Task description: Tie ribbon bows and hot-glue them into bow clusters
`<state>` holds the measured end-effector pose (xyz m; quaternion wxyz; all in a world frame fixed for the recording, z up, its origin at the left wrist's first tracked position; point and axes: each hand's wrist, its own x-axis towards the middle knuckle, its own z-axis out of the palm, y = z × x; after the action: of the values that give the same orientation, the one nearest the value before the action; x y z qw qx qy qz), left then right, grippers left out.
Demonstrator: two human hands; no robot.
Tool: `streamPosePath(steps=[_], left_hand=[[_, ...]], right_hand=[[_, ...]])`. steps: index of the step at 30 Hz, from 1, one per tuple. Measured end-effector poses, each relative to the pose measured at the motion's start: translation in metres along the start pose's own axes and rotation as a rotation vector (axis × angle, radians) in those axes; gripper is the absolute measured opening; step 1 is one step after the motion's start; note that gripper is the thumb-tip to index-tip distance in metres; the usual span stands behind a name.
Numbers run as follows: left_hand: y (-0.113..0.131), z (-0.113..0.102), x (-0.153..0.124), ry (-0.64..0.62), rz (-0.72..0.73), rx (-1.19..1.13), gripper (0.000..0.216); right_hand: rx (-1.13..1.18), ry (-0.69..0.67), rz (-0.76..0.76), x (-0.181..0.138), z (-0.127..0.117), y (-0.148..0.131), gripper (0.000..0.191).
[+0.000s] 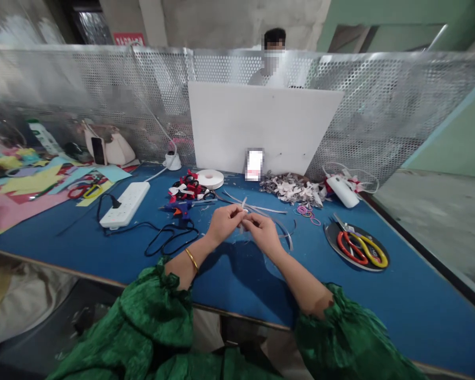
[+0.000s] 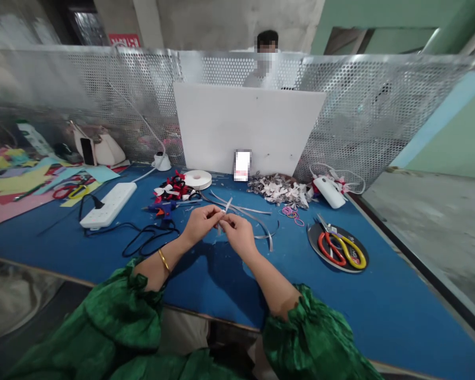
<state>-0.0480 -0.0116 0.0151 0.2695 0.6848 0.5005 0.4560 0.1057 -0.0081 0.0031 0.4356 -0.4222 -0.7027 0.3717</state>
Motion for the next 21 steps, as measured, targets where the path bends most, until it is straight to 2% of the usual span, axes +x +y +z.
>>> streamPosePath(steps=[5,10,15,21], left_hand=[[0.0031,-0.003,-0.0018,-0.037,0.033,0.076,0.03],[0.0027,-0.0019,-0.0018,-0.06,0.036,0.072,0.026],[0.001,-0.0006,0.0011,0.067,-0.102,-0.169,0.03],[0.0083,-0.0022,-0.0034,0.076,0.015,-0.022,0.023]], right_hand=[[0.284,-0.02,0.143,0.0048,0.0,-0.0002,0.023],[0.29,-0.014,0.188,0.005,-0.0024,-0.0003,0.023],[0.347,-0.066,0.217,0.0057,-0.0063,-0.0049,0.021],[0.287,-0.055,0.136,0.0062,-0.0066,-0.0066,0.025]])
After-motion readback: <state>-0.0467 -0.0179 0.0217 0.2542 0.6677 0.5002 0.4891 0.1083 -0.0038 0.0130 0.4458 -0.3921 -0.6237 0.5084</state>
